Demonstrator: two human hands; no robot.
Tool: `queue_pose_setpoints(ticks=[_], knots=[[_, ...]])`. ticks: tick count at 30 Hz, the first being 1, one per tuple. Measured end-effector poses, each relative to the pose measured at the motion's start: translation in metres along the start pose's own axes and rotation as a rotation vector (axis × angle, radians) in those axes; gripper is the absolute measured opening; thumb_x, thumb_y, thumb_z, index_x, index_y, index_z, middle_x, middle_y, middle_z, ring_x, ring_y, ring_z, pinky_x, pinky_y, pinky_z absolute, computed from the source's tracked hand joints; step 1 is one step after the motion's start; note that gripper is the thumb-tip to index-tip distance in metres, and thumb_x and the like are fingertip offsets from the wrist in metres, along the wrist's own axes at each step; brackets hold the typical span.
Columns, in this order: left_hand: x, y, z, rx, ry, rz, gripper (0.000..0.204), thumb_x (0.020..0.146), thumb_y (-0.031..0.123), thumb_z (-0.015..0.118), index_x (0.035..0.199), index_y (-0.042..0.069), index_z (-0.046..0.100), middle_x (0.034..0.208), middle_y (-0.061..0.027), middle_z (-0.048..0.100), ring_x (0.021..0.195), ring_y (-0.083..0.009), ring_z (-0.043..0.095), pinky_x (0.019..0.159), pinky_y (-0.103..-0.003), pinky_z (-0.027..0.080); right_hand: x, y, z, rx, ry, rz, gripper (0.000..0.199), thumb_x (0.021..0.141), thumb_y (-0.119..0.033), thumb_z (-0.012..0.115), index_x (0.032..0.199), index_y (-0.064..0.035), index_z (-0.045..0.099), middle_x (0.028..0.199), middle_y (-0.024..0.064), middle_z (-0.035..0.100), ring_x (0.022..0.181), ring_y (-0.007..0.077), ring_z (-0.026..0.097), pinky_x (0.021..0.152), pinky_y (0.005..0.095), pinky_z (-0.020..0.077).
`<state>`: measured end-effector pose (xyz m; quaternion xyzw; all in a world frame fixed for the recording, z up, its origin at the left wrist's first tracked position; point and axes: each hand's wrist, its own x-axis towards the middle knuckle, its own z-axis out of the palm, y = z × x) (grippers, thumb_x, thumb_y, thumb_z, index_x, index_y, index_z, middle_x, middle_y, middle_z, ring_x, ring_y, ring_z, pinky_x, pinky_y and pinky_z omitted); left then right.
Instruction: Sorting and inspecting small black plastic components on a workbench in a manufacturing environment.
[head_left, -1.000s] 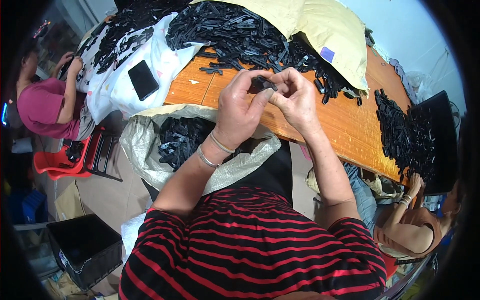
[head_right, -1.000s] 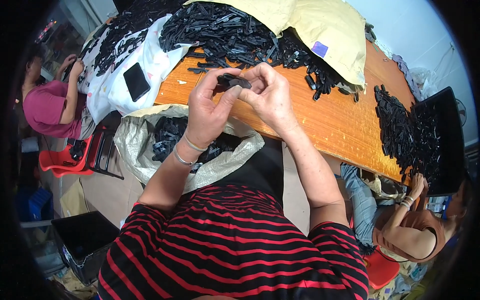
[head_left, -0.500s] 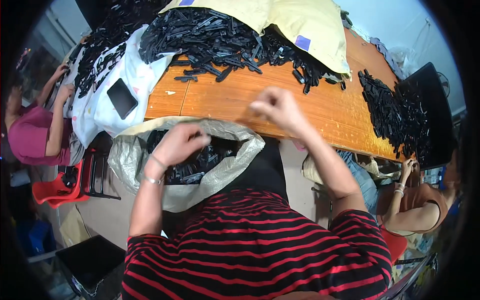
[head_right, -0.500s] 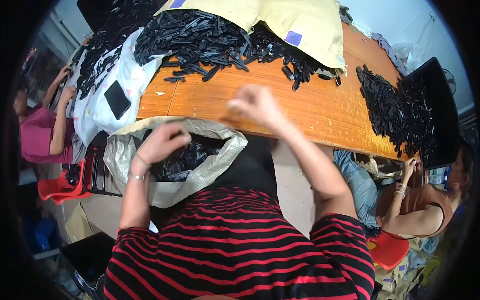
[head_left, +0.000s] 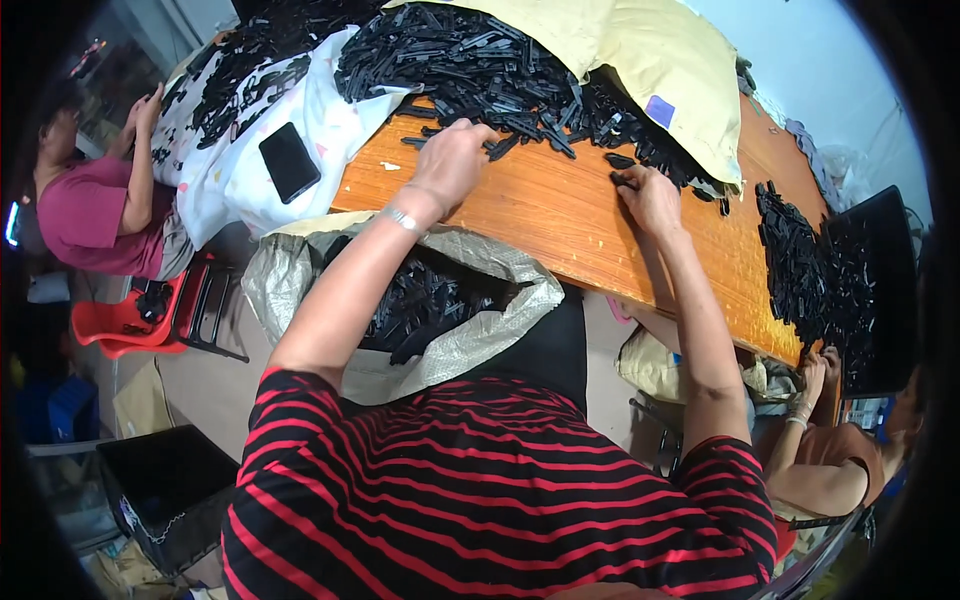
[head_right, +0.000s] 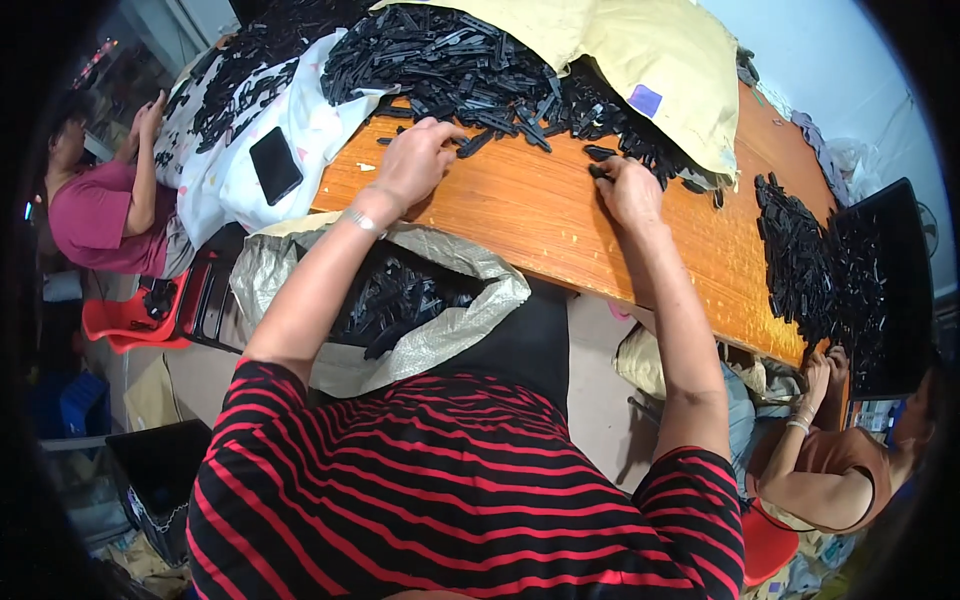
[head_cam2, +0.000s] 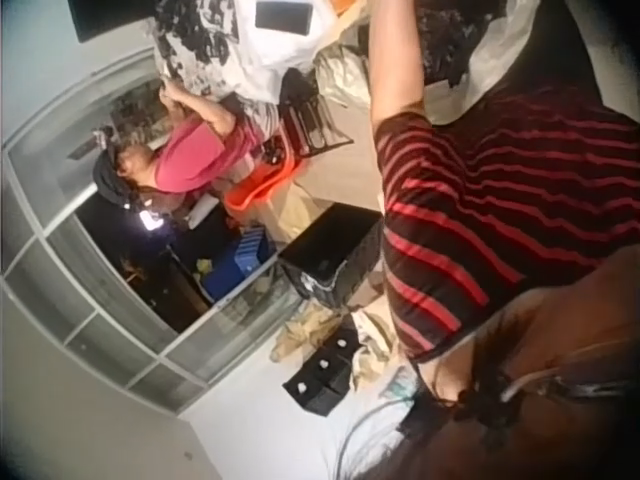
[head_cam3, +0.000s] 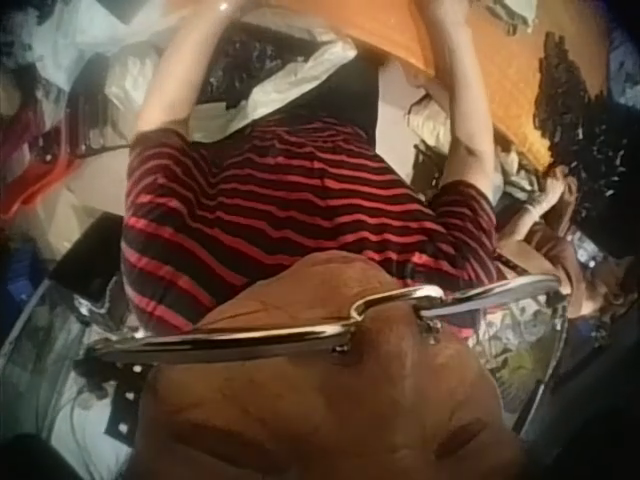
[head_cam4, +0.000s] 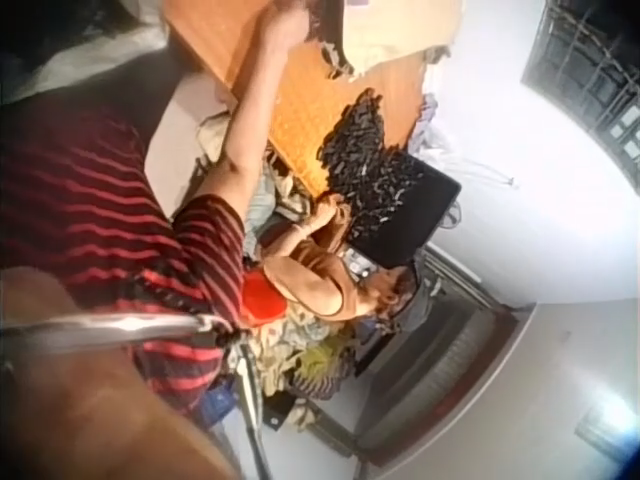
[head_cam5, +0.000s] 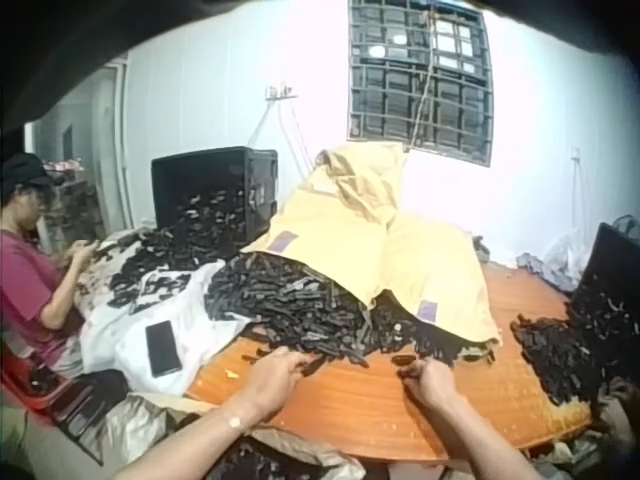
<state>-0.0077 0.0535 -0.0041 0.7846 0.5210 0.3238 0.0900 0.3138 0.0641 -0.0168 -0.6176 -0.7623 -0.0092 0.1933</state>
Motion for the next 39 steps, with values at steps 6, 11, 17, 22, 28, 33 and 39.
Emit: queue_pose_setpoints(ticks=[6, 11, 17, 22, 28, 33, 39], knots=[[0.027, 0.000, 0.032, 0.179, -0.089, -0.135, 0.021, 0.082, 0.022, 0.067, 0.096, 0.006, 0.067, 0.096, -0.0127, 0.061, 0.090, -0.0323, 0.061, 0.078, -0.042, 0.050, -0.008, -0.043, -0.009, 0.154, -0.179, 0.096, 0.021, 0.073, -0.014, 0.074, 0.083, -0.0023, 0.060, 0.079, 0.0175, 0.065, 0.079, 0.0330, 0.064, 0.070, 0.0411, 0.0497], [0.031, 0.009, 0.038, 0.237, -0.061, -0.108, 0.022, 0.081, 0.026, 0.068, 0.090, 0.006, 0.067, 0.093, -0.0136, 0.065, 0.089, -0.0325, 0.063, 0.077, -0.042, 0.050, -0.010, -0.056, -0.016, 0.212, -0.335, 0.122, 0.021, 0.071, -0.012, 0.075, 0.081, -0.0035, 0.059, 0.078, 0.0172, 0.065, 0.080, 0.0353, 0.064, 0.071, 0.0427, 0.0493], [0.017, 0.016, 0.026, 0.120, -0.207, -0.323, 0.019, 0.080, 0.028, 0.069, 0.082, 0.010, 0.072, 0.082, -0.0165, 0.068, 0.080, -0.0332, 0.066, 0.073, -0.044, 0.051, -0.024, -0.068, -0.017, 0.071, -0.161, -0.091, 0.016, 0.076, -0.010, 0.071, 0.082, -0.0028, 0.058, 0.080, 0.0160, 0.064, 0.078, 0.0346, 0.063, 0.068, 0.0425, 0.0491], [0.003, 0.017, 0.025, 0.265, -0.039, -0.036, 0.018, 0.077, 0.025, 0.072, 0.084, 0.009, 0.074, 0.088, -0.0119, 0.066, 0.091, -0.0284, 0.060, 0.077, -0.038, 0.051, -0.033, -0.067, -0.009, 0.025, -0.094, -0.188, 0.012, 0.076, -0.007, 0.066, 0.084, -0.0033, 0.059, 0.087, 0.0170, 0.064, 0.081, 0.0367, 0.063, 0.069, 0.0456, 0.0489], [0.000, 0.017, 0.032, 0.330, -0.087, 0.119, 0.022, 0.073, 0.020, 0.076, 0.090, 0.008, 0.072, 0.089, -0.0104, 0.063, 0.092, -0.0268, 0.058, 0.079, -0.036, 0.051, -0.034, -0.071, -0.010, -0.040, -0.140, -0.107, 0.016, 0.074, -0.008, 0.069, 0.086, -0.0029, 0.060, 0.088, 0.0175, 0.065, 0.085, 0.0366, 0.063, 0.072, 0.0458, 0.0488], [-0.005, 0.016, 0.033, 0.231, -0.087, 0.062, 0.019, 0.074, 0.014, 0.075, 0.090, 0.005, 0.070, 0.088, -0.0099, 0.064, 0.090, -0.0252, 0.059, 0.076, -0.035, 0.052, -0.025, -0.083, -0.030, -0.016, -0.359, 0.051, 0.027, 0.069, -0.011, 0.078, 0.086, -0.0019, 0.060, 0.087, 0.0175, 0.066, 0.087, 0.0348, 0.063, 0.074, 0.0429, 0.0491], [-0.006, 0.020, 0.026, -0.857, -0.254, -0.456, 0.014, 0.083, 0.003, 0.067, 0.096, 0.000, 0.063, 0.086, -0.0061, 0.066, 0.075, -0.0128, 0.064, 0.067, -0.024, 0.053, -0.023, -0.068, -0.017, 0.256, -0.459, 0.129, 0.030, 0.069, -0.011, 0.082, 0.089, -0.0016, 0.062, 0.074, 0.0091, 0.063, 0.072, 0.0222, 0.062, 0.066, 0.0351, 0.0483]])
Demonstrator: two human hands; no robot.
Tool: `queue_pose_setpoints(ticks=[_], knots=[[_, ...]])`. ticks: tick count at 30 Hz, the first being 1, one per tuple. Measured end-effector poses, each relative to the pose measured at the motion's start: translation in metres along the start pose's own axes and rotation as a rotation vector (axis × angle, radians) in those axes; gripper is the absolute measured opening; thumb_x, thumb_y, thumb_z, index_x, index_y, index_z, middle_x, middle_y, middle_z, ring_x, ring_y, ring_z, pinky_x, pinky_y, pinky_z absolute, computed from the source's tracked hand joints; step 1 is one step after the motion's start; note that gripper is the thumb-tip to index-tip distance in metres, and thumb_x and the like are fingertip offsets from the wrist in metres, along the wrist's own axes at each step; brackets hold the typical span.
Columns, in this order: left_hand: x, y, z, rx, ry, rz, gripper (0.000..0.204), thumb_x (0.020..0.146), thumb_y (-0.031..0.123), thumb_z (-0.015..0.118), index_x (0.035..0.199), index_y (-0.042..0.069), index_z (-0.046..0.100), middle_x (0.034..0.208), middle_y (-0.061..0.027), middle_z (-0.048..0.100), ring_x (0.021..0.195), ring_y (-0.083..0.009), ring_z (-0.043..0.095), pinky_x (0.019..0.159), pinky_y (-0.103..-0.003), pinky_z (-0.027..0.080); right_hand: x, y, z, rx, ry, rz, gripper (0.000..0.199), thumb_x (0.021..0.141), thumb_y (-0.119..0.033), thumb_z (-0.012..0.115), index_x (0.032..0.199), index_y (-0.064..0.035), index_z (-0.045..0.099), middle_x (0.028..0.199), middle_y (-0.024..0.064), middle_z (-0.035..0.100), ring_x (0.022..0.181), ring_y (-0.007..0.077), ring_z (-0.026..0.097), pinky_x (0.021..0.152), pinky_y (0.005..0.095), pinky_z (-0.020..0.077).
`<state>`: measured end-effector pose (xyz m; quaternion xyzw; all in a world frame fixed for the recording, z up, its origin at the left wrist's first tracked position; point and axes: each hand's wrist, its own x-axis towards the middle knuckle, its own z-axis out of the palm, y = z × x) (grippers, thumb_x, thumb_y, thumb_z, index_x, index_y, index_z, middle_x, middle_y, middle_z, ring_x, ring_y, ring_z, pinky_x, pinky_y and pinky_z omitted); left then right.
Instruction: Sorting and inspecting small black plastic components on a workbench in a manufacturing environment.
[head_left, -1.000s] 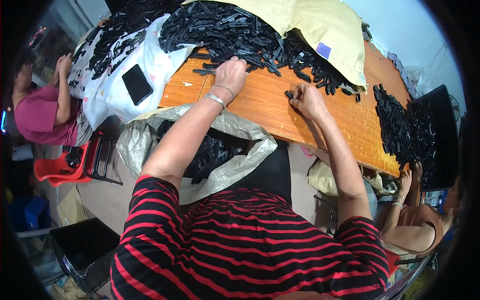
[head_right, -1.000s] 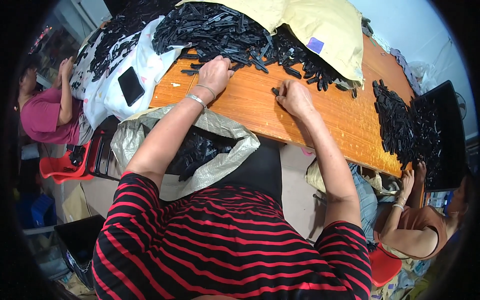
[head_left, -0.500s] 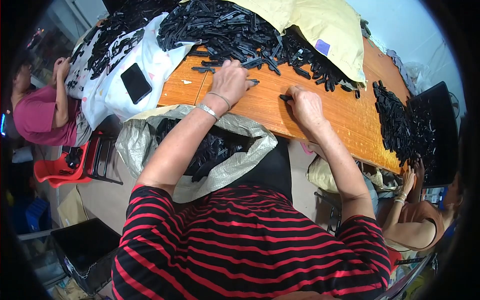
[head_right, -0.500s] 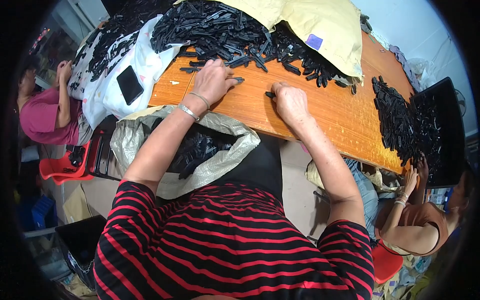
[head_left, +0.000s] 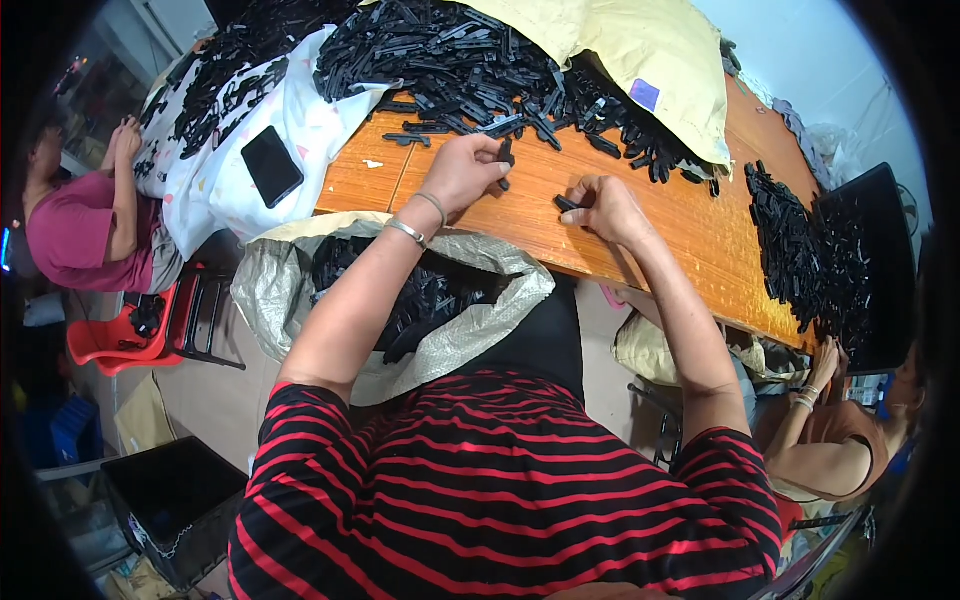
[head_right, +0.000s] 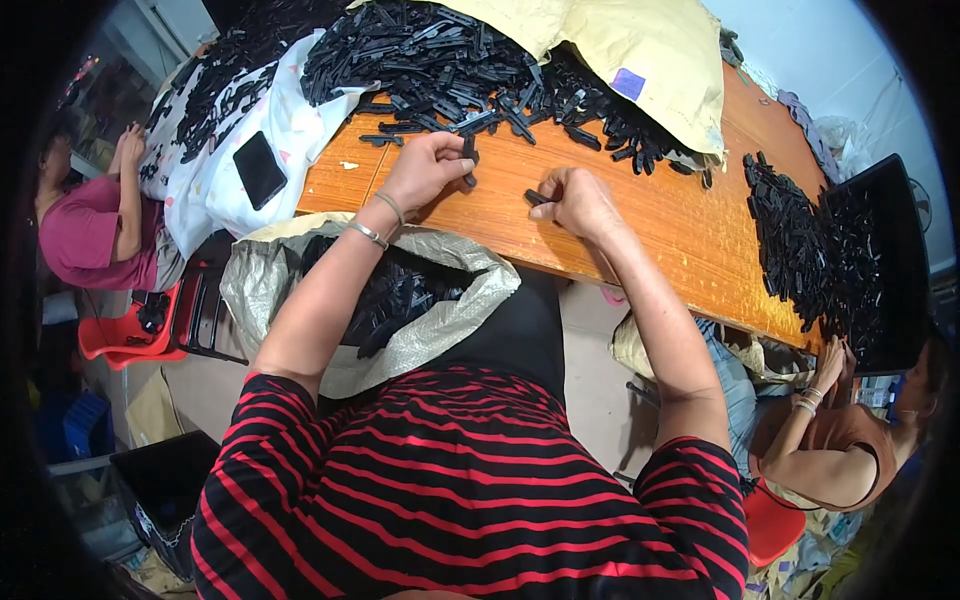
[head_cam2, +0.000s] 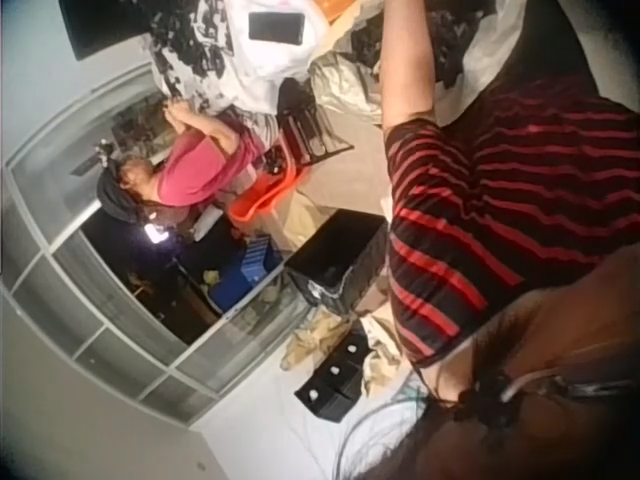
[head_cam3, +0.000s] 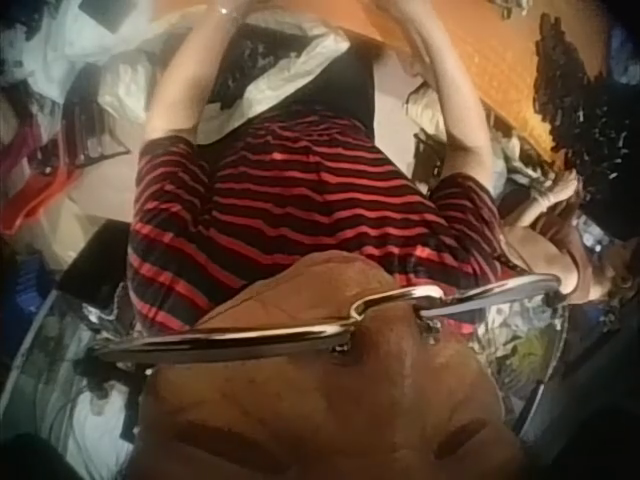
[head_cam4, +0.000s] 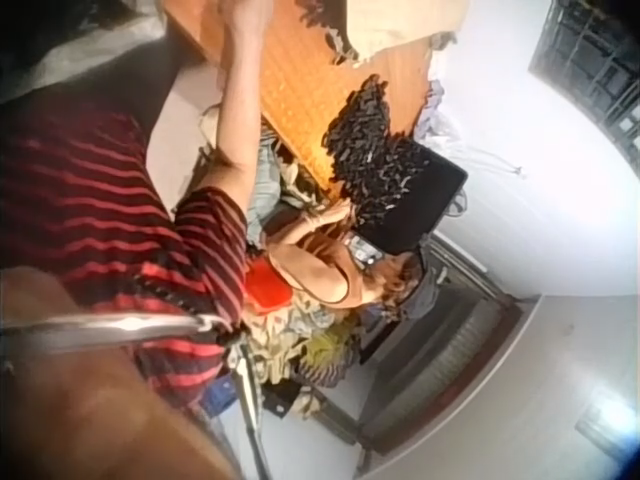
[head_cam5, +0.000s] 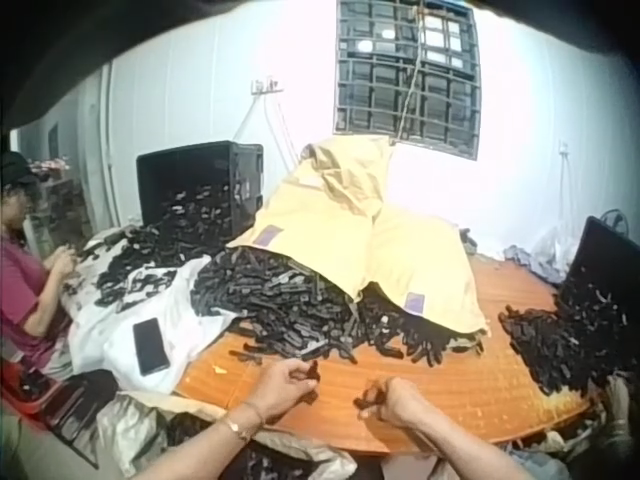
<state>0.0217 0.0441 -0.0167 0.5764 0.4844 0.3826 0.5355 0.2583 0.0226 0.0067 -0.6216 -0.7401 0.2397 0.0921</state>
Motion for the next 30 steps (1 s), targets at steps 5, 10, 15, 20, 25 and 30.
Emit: queue_pose_setpoints(ticks=[5, 10, 15, 20, 25, 30], knots=[[-0.017, 0.009, 0.003, -0.356, -0.076, -0.054, 0.016, 0.087, 0.003, 0.065, 0.102, 0.001, 0.060, 0.089, -0.0046, 0.065, 0.078, -0.0111, 0.064, 0.068, -0.021, 0.053, -0.003, -0.022, -0.005, 0.586, -0.037, 0.060, 0.016, 0.082, -0.007, 0.073, 0.092, 0.0001, 0.063, 0.076, 0.0047, 0.063, 0.064, 0.0074, 0.057, 0.056, 0.0220, 0.0470], [-0.026, 0.013, 0.008, -0.409, -0.089, -0.005, 0.016, 0.086, 0.002, 0.064, 0.102, 0.001, 0.060, 0.094, -0.0044, 0.064, 0.081, -0.0098, 0.063, 0.072, -0.021, 0.053, -0.005, -0.048, 0.001, 0.800, 0.129, -0.081, 0.018, 0.086, -0.003, 0.067, 0.102, 0.0028, 0.062, 0.087, 0.0061, 0.064, 0.067, 0.0084, 0.059, 0.059, 0.0222, 0.0511], [-0.032, 0.016, 0.010, -0.404, -0.050, 0.063, 0.017, 0.085, 0.000, 0.064, 0.102, 0.001, 0.059, 0.093, -0.0041, 0.063, 0.081, -0.0091, 0.062, 0.072, -0.021, 0.053, -0.013, -0.068, 0.006, 0.574, 0.271, -0.212, 0.018, 0.084, -0.002, 0.068, 0.102, 0.0015, 0.063, 0.081, 0.0036, 0.065, 0.066, 0.0072, 0.059, 0.059, 0.0223, 0.0495], [-0.036, 0.016, 0.013, -0.393, -0.011, 0.129, 0.017, 0.085, 0.000, 0.064, 0.101, 0.001, 0.058, 0.092, -0.0031, 0.062, 0.080, -0.0079, 0.060, 0.072, -0.020, 0.052, -0.018, -0.074, 0.010, 0.415, 0.399, -0.295, 0.019, 0.081, -0.005, 0.073, 0.097, 0.0005, 0.064, 0.078, 0.0021, 0.064, 0.063, 0.0055, 0.057, 0.057, 0.0221, 0.0474], [-0.040, 0.016, 0.017, -0.456, 0.034, 0.217, 0.018, 0.085, 0.001, 0.065, 0.102, 0.001, 0.057, 0.095, -0.0030, 0.062, 0.084, -0.0074, 0.059, 0.075, -0.021, 0.051, -0.016, -0.072, 0.013, 0.496, 0.398, -0.280, 0.019, 0.079, -0.004, 0.075, 0.094, -0.0008, 0.064, 0.077, 0.0001, 0.063, 0.062, 0.0039, 0.055, 0.056, 0.0219, 0.0464], [-0.047, 0.022, 0.020, -0.480, 0.043, 0.255, 0.025, 0.085, 0.001, 0.065, 0.109, 0.000, 0.057, 0.097, -0.0037, 0.062, 0.090, -0.0077, 0.059, 0.080, -0.021, 0.050, -0.017, -0.074, 0.014, 0.438, 0.449, -0.304, 0.019, 0.077, -0.003, 0.076, 0.092, -0.0005, 0.064, 0.084, 0.0019, 0.062, 0.063, 0.0037, 0.055, 0.056, 0.0211, 0.0461]])
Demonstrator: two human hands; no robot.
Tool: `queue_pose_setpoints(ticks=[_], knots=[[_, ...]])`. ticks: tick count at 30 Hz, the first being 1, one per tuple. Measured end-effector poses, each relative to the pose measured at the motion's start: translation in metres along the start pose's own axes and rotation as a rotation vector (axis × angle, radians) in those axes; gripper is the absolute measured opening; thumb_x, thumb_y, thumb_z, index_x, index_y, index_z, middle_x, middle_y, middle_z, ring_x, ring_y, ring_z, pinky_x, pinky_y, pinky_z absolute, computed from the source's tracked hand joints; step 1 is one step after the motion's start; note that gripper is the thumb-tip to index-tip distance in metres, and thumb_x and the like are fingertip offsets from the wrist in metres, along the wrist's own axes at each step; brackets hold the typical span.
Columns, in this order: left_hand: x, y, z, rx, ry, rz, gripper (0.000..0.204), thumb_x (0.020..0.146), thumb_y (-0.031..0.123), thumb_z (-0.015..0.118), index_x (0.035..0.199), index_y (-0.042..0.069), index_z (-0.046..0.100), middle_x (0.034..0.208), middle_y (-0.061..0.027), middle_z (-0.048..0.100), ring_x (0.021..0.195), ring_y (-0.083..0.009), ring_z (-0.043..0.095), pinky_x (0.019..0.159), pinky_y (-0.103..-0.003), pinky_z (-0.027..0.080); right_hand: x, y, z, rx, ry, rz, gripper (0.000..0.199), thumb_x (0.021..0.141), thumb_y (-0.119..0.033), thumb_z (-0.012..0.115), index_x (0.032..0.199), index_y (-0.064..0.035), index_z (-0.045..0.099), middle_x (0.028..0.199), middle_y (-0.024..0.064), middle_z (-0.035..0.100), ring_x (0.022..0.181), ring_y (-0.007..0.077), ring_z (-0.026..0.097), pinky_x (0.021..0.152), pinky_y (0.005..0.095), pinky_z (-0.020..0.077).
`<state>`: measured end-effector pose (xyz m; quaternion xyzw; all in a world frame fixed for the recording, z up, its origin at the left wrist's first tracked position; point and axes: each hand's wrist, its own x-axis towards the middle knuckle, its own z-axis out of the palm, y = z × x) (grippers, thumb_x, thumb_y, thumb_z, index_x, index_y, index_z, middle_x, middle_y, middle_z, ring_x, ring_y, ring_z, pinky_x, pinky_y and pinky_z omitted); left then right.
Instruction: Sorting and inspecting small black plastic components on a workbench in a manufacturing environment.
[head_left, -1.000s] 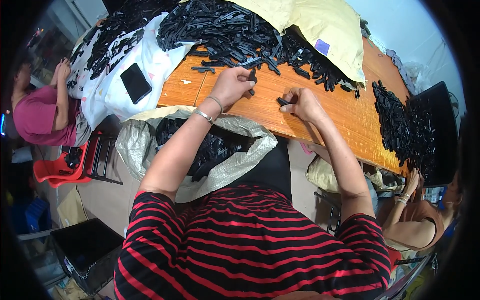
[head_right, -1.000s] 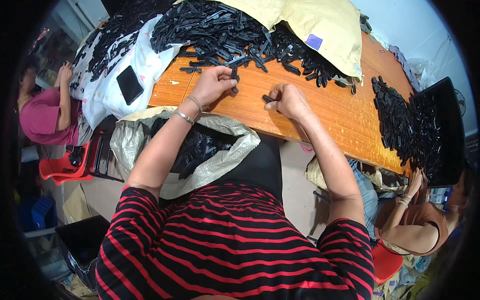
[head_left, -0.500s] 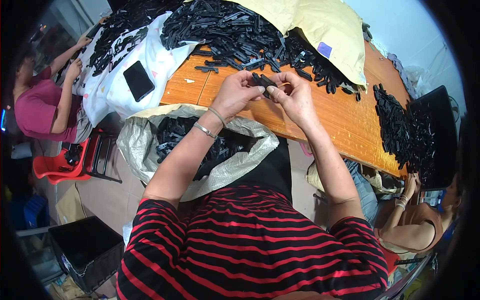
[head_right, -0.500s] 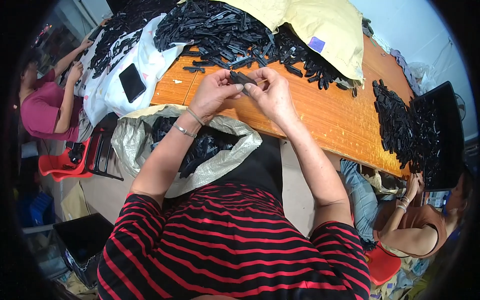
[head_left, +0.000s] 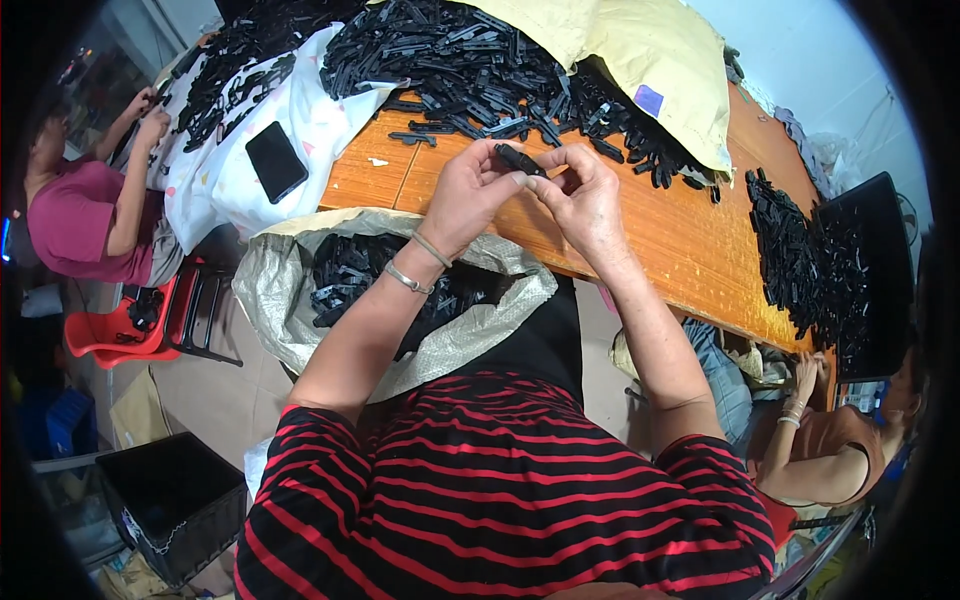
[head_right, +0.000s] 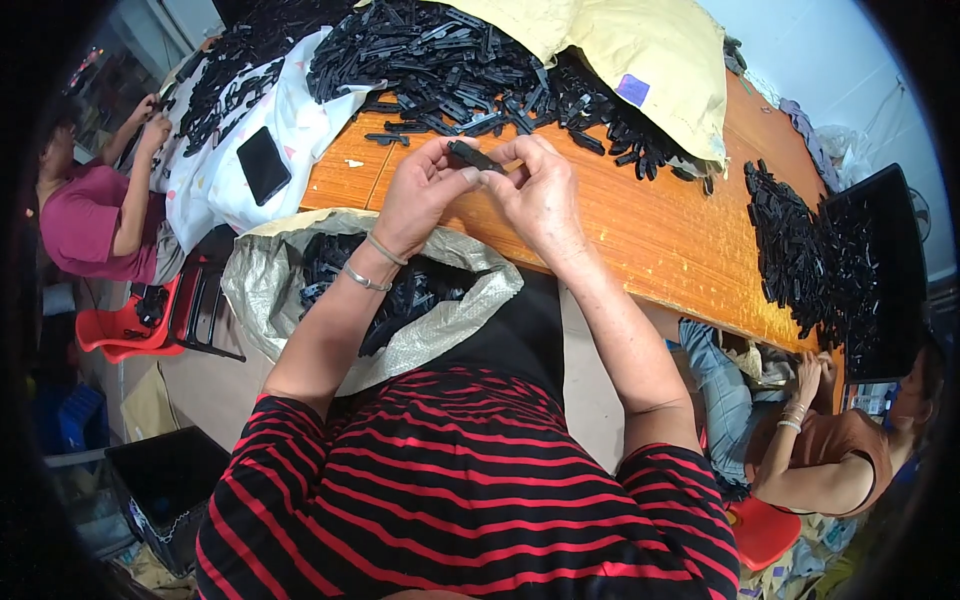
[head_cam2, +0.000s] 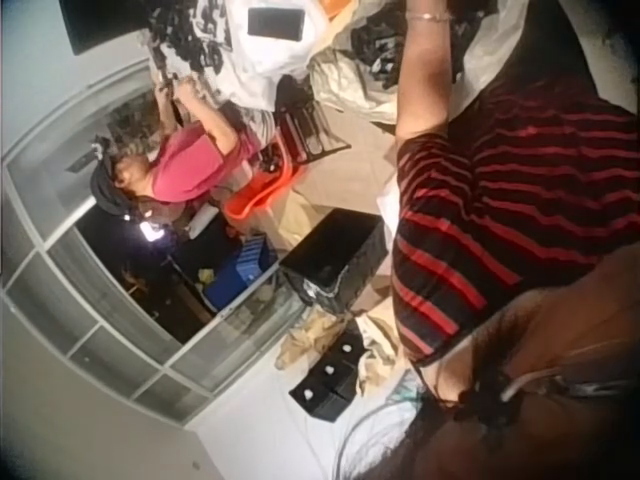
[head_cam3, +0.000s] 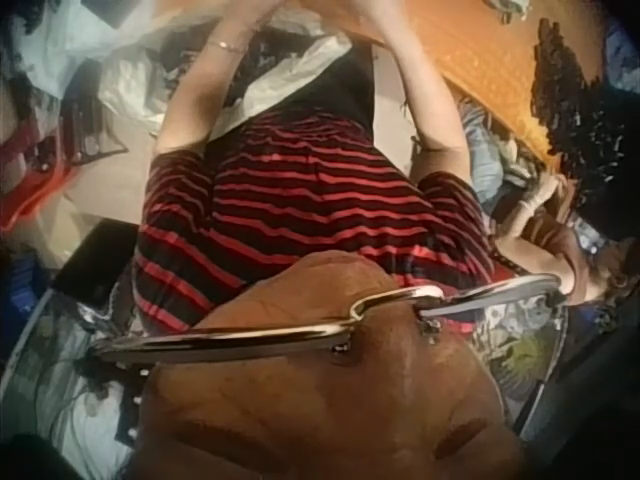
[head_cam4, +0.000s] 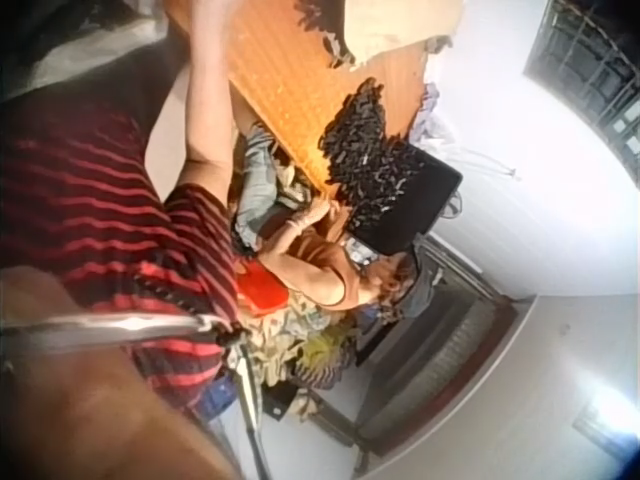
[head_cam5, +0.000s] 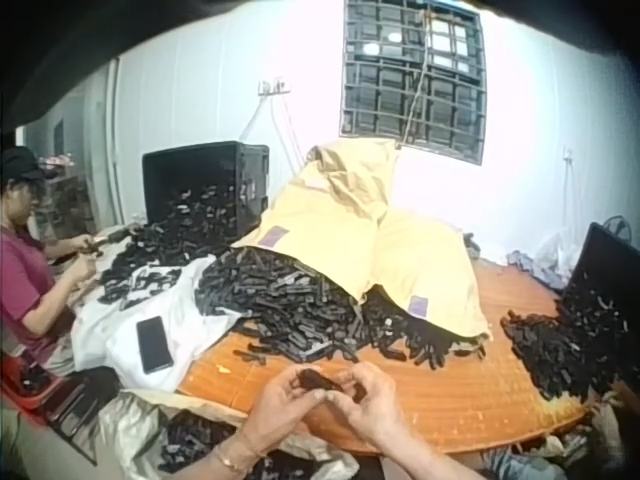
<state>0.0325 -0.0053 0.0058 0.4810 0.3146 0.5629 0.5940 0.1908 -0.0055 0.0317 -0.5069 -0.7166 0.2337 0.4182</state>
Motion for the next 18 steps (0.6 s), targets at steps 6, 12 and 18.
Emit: queue_pose_setpoints(ticks=[6, 12, 18], knots=[[-0.011, 0.013, 0.011, 0.107, 0.040, 0.162, 0.027, 0.087, 0.002, 0.064, 0.113, -0.002, 0.057, 0.100, -0.0043, 0.063, 0.091, -0.0072, 0.059, 0.081, -0.021, 0.049, -0.003, -0.016, -0.001, 0.041, 0.017, -0.030, 0.025, 0.076, 0.000, 0.074, 0.097, 0.0011, 0.061, 0.093, 0.0050, 0.062, 0.066, 0.0052, 0.057, 0.059, 0.0216, 0.0482], [-0.019, 0.023, 0.013, 0.232, 0.054, 0.225, 0.021, 0.087, 0.002, 0.063, 0.108, -0.001, 0.059, 0.098, -0.0042, 0.064, 0.086, -0.0066, 0.060, 0.079, -0.021, 0.049, -0.001, -0.015, -0.002, 0.195, -0.125, 0.069, 0.028, 0.077, 0.003, 0.071, 0.102, 0.0037, 0.057, 0.089, 0.0070, 0.063, 0.062, 0.0078, 0.060, 0.058, 0.0226, 0.0505], [-0.018, 0.024, 0.010, 0.230, 0.046, 0.220, 0.017, 0.089, 0.004, 0.062, 0.105, 0.001, 0.058, 0.093, -0.0020, 0.063, 0.082, -0.0059, 0.058, 0.075, -0.021, 0.048, 0.000, -0.010, 0.010, 0.309, -0.105, 0.083, 0.023, 0.078, 0.004, 0.069, 0.098, 0.0023, 0.057, 0.083, 0.0050, 0.062, 0.060, 0.0061, 0.058, 0.054, 0.0222, 0.0491]])
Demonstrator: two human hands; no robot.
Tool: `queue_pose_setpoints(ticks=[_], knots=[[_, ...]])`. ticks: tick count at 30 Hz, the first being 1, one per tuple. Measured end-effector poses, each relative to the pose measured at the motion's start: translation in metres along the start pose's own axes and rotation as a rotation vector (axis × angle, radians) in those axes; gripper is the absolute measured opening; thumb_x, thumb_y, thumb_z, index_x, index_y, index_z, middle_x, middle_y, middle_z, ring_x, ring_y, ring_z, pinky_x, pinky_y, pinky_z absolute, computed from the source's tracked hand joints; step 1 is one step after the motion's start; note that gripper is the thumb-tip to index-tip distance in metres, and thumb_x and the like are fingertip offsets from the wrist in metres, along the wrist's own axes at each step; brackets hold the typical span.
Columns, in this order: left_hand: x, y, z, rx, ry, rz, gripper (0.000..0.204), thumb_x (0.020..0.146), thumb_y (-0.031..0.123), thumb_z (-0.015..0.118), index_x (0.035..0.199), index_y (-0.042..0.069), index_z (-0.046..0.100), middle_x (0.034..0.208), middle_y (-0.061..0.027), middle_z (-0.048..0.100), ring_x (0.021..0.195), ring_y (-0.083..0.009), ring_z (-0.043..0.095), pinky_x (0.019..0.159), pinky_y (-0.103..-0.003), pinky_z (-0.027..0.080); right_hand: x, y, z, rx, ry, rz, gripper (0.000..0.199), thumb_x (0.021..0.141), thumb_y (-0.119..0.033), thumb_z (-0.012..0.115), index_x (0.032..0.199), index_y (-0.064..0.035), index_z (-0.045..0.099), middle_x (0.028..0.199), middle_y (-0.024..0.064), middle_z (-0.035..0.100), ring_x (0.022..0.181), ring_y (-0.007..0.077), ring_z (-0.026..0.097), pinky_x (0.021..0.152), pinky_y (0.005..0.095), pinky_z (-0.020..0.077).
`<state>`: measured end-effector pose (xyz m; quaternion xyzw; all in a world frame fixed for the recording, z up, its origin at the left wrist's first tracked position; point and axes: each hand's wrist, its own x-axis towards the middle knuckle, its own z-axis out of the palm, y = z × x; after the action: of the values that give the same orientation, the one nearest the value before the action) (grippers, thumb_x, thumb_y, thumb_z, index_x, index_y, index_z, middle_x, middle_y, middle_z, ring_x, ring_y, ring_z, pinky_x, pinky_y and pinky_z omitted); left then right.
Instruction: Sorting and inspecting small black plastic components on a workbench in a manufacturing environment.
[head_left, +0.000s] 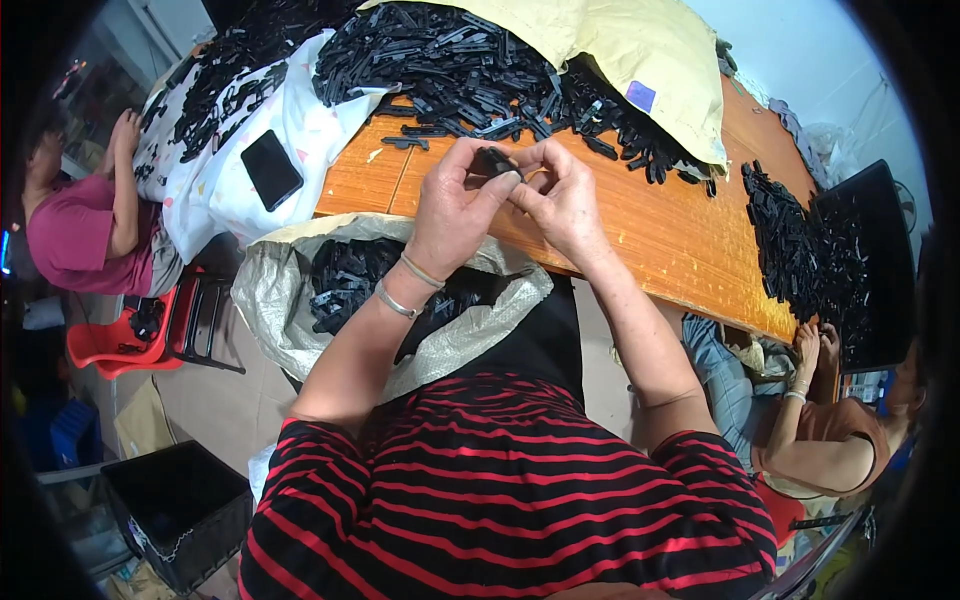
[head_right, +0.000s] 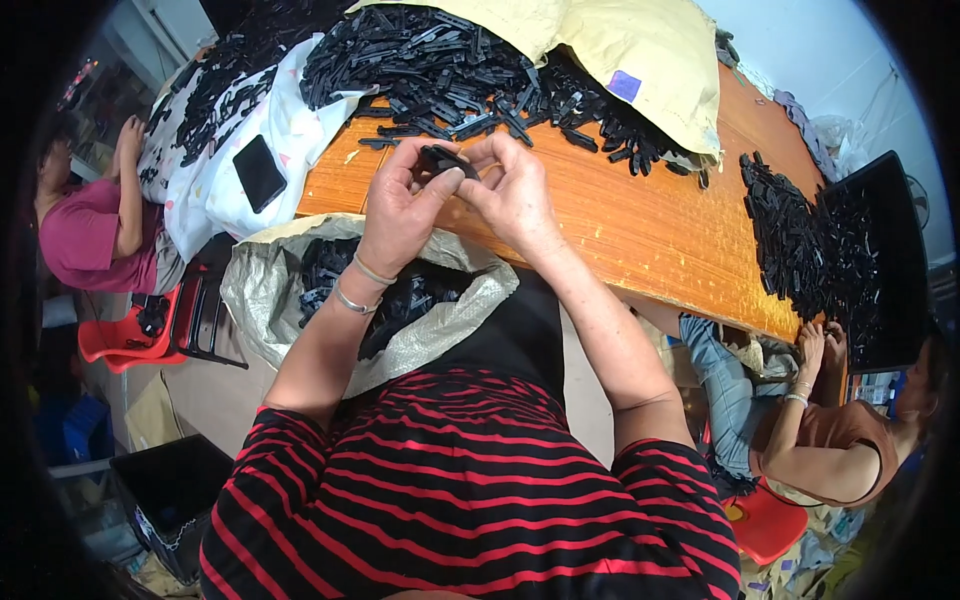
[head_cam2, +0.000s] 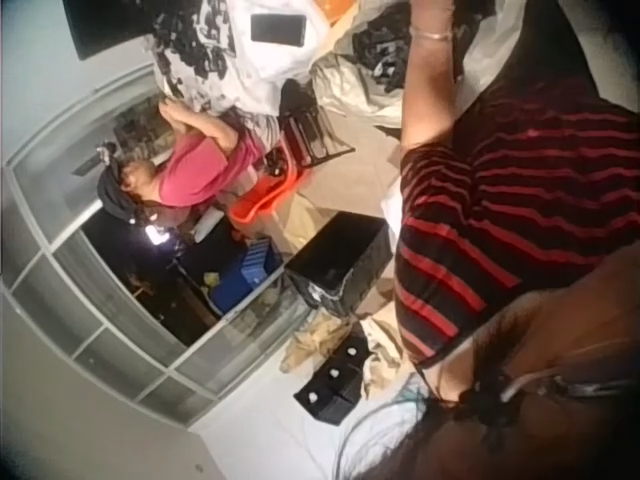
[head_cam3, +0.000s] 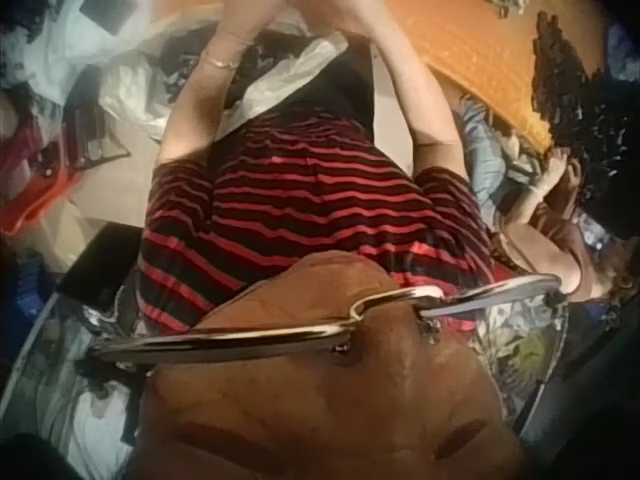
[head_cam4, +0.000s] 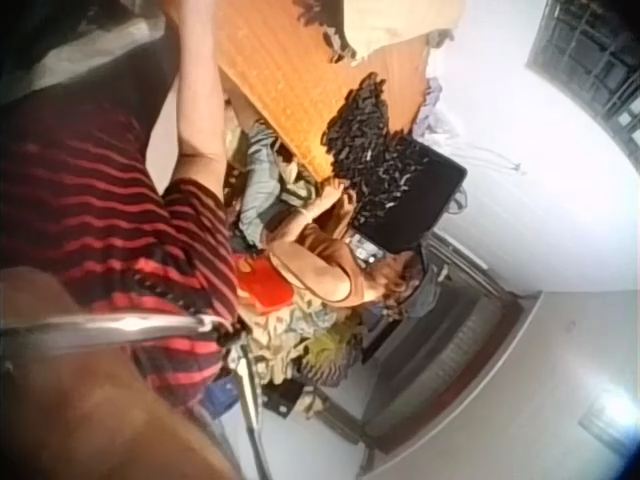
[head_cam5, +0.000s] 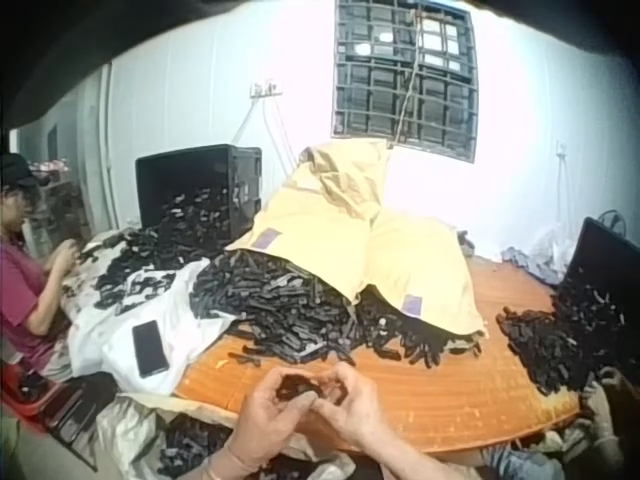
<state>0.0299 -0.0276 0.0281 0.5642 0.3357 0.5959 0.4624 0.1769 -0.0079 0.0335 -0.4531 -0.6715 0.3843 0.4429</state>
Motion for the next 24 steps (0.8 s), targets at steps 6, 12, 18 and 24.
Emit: queue_pose_setpoints(ticks=[6, 12, 18, 24], knots=[[-0.015, 0.007, -0.026, -0.006, -0.034, -0.081, 0.010, 0.092, 0.012, 0.060, 0.095, 0.003, 0.057, 0.082, 0.0000, 0.058, 0.074, -0.0045, 0.053, 0.067, -0.020, 0.044, -0.024, 0.004, 0.018, -0.101, -0.078, -0.124, 0.024, 0.075, -0.015, 0.080, 0.084, -0.0021, 0.062, 0.066, -0.0011, 0.057, 0.058, 0.0054, 0.051, 0.052, 0.0247, 0.0435], [-0.033, 0.042, -0.094, 0.798, -0.670, -0.199, 0.016, 0.084, 0.012, 0.067, 0.088, -0.003, 0.066, 0.075, -0.0034, 0.062, 0.073, -0.0101, 0.057, 0.068, -0.026, 0.046, -0.011, 0.025, -0.033, -0.130, -0.178, 0.125, 0.016, 0.086, -0.017, 0.070, 0.086, -0.0016, 0.065, 0.068, 0.0027, 0.063, 0.060, 0.0070, 0.058, 0.053, 0.0235, 0.0463], [-0.020, 0.039, -0.081, 0.526, -0.255, -0.292, 0.016, 0.087, 0.008, 0.065, 0.099, -0.003, 0.065, 0.082, -0.0039, 0.066, 0.079, -0.0100, 0.061, 0.074, -0.024, 0.049, 0.042, 0.087, -0.106, -0.968, 0.211, 0.019, 0.022, 0.080, -0.020, 0.071, 0.097, -0.0072, 0.069, 0.097, 0.0144, 0.064, 0.088, 0.0320, 0.063, 0.075, 0.0402, 0.0495], [0.009, 0.011, -0.047, 0.631, -0.440, -0.228, 0.017, 0.089, 0.011, 0.063, 0.099, -0.003, 0.065, 0.084, -0.0049, 0.067, 0.075, -0.0092, 0.062, 0.068, -0.025, 0.050, 0.078, 0.109, -0.111, -1.106, 0.011, 0.073, 0.026, 0.080, -0.019, 0.070, 0.104, -0.0094, 0.068, 0.099, 0.0116, 0.063, 0.094, 0.0325, 0.062, 0.079, 0.0414, 0.0501]])
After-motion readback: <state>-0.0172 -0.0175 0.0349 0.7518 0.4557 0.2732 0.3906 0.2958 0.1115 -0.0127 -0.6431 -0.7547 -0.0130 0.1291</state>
